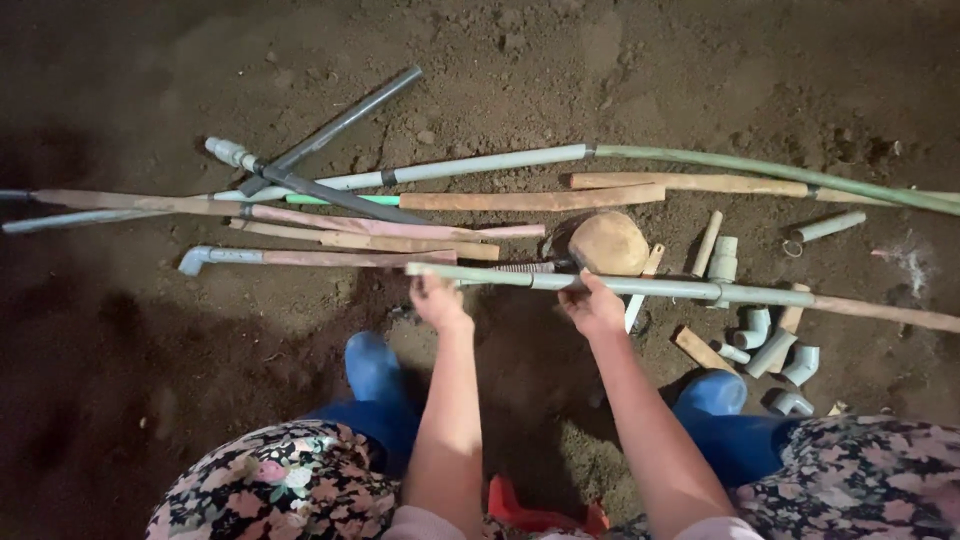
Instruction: The person sits on the ground and assembles various plastic pipes and fittings. They connect straight pipes, elbows, and a corrugated hose by hand, then secure the joints using black tape.
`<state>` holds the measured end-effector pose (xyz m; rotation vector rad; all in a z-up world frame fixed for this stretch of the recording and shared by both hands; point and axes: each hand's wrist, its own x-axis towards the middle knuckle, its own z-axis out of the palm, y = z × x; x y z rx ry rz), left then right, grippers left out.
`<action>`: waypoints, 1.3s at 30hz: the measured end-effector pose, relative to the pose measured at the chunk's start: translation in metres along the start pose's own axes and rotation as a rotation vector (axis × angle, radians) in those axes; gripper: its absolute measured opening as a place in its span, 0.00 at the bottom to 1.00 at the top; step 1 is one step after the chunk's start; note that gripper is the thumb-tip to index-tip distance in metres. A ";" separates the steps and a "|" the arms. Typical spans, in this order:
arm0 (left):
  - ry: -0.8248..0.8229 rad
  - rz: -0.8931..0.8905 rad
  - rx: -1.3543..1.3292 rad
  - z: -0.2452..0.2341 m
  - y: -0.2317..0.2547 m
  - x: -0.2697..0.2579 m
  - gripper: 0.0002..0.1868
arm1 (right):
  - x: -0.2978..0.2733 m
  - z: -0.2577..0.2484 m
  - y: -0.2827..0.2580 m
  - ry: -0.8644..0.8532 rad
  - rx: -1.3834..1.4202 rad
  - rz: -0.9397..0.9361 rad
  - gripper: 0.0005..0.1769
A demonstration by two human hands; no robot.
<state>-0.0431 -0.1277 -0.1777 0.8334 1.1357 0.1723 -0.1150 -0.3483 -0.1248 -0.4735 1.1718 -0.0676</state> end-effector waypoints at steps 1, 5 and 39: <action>-0.072 0.031 0.139 0.001 -0.015 0.002 0.26 | -0.003 0.000 -0.001 0.005 -0.001 -0.002 0.24; -0.289 0.056 0.382 0.013 0.004 -0.101 0.23 | 0.005 -0.001 -0.007 -0.037 -0.063 -0.004 0.26; -0.441 1.499 1.120 0.056 0.048 -0.102 0.26 | 0.044 -0.025 0.013 0.035 0.101 -0.189 0.22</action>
